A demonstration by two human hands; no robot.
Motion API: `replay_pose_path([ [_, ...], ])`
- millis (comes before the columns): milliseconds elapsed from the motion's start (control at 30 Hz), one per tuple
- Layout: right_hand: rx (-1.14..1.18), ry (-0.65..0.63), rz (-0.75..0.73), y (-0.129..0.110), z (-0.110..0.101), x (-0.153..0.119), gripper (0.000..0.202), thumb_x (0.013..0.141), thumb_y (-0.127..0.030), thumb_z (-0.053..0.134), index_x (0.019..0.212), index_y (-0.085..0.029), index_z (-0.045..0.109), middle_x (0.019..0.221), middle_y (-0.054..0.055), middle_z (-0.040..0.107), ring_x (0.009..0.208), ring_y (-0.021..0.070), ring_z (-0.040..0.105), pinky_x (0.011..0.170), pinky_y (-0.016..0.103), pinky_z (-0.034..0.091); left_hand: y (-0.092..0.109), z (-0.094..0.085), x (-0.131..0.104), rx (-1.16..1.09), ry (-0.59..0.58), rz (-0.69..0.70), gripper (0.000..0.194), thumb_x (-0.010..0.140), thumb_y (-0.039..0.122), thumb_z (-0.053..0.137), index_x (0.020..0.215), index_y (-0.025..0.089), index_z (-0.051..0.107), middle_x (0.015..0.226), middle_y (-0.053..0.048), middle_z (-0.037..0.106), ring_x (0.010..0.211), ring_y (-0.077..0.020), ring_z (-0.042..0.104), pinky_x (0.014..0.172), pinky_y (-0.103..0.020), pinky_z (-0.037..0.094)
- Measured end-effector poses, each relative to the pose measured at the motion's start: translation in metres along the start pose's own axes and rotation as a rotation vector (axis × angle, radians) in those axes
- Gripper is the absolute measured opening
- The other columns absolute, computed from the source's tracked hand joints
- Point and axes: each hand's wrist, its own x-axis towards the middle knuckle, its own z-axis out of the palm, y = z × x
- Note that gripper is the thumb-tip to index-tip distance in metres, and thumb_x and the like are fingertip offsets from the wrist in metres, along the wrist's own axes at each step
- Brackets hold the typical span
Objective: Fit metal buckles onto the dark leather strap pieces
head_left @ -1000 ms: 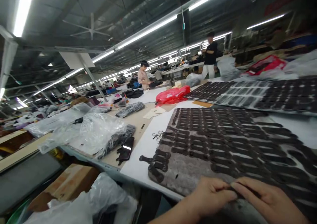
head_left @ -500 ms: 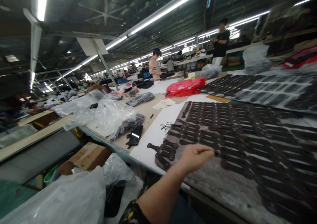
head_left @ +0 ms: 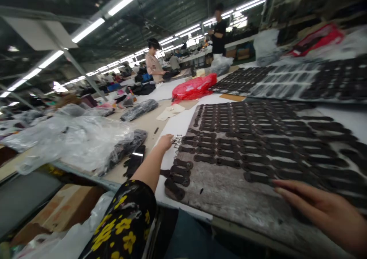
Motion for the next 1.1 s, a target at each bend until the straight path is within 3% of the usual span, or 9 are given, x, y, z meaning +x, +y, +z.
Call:
replay_pose_path([
  [67,-0.04,-0.089,-0.018,-0.011,-0.006,0.001,0.028,0.082,-0.046,0.056,0.098,-0.027,0.07,0.099,0.005,0.07,0.09,0.0212,0.065,0.079,0.03,0.051,-0.001,0.006,0.013,0.049,-0.066,0.038,0.019,0.079,0.016,0.055,0.092,0.016,0.07,0.113,-0.007,0.066,0.107,-0.0223,0.056,0.095,-0.029,0.037],
  [167,-0.196,-0.084,-0.08,-0.018,-0.006,0.007,0.022,0.087,-0.036,0.052,0.096,-0.024,0.068,0.095,0.004,0.068,0.088,0.0194,0.063,0.078,0.03,0.05,-0.007,0.011,0.037,0.103,-0.125,0.084,0.021,0.073,0.015,0.056,0.088,0.015,0.072,0.107,-0.009,0.068,0.103,-0.0247,0.057,0.089,-0.029,0.039],
  [333,-0.499,-0.126,-0.073,-0.021,0.012,0.015,0.026,0.091,-0.025,0.047,0.112,-0.023,0.061,0.096,0.004,0.061,0.081,0.0167,0.061,0.072,0.028,0.048,-0.02,0.007,0.061,0.129,-0.152,0.094,0.03,0.08,0.022,0.049,0.093,0.004,0.069,0.065,0.003,0.065,0.093,-0.0187,0.055,0.087,-0.025,0.032],
  [433,-0.686,-0.161,-0.051,-0.029,0.023,0.02,0.026,0.091,-0.025,0.047,0.113,-0.024,0.06,0.092,0.004,0.058,0.074,0.0168,0.059,0.064,0.027,0.046,-0.024,0.006,0.065,0.104,-0.147,0.048,0.034,0.086,0.027,0.044,0.091,0.003,0.067,0.05,0.008,0.052,0.084,-0.0124,0.053,0.084,-0.021,0.029],
  [567,-0.803,-0.158,-0.041,-0.035,0.029,0.028,0.017,0.088,-0.025,0.053,0.1,-0.022,0.064,0.087,0.004,0.056,0.077,0.0193,0.056,0.061,0.027,0.042,-0.029,0.009,0.066,0.043,-0.142,-0.068,0.026,0.076,0.023,0.064,0.059,0.004,0.063,0.037,0.007,0.038,0.063,-0.0092,0.049,0.072,-0.017,0.03],
  [667,-0.786,-0.148,-0.045,-0.036,0.026,0.033,0.011,0.085,-0.026,0.059,0.093,-0.023,0.065,0.087,0.004,0.056,0.083,0.0204,0.055,0.063,0.027,0.042,-0.034,0.01,0.06,-0.014,-0.112,-0.12,0.027,0.059,0.019,0.079,0.048,0.01,0.057,0.036,0.006,0.038,0.055,-0.0124,0.044,0.062,-0.019,0.03],
  [800,-0.758,-0.109,-0.107,-0.038,0.021,0.034,0.002,0.081,-0.021,0.063,0.081,-0.022,0.064,0.086,0.002,0.058,0.082,0.0186,0.054,0.064,0.026,0.04,-0.036,0.01,0.041,-0.079,-0.017,-0.126,0.026,0.059,0.015,0.078,0.05,0.015,0.054,0.042,0.005,0.04,0.06,-0.0163,0.047,0.058,-0.021,0.029],
  [1000,-0.57,0.037,-0.539,-0.043,0.011,0.009,0.014,0.085,-0.009,0.053,0.083,-0.019,0.063,0.086,0.004,0.062,0.076,0.0166,0.051,0.064,0.027,0.042,-0.012,-0.001,0.001,-1.101,0.35,-0.342,0.014,0.071,0.01,0.064,0.066,0.015,0.052,0.055,0.004,0.05,0.059,-0.0125,0.055,0.063,-0.024,0.044],
  [1100,-0.382,0.217,-0.723,-0.045,0.003,-0.003,0.022,0.081,-0.004,0.057,0.096,-0.019,0.063,0.092,0.006,0.063,0.077,0.0163,0.053,0.068,0.029,0.045,0.014,-0.01,-0.028,-1.293,0.305,-0.296,0.007,0.08,0.01,0.053,0.077,0.016,0.052,0.063,0.003,0.054,0.059,-0.0081,0.057,0.063,-0.021,0.049],
])
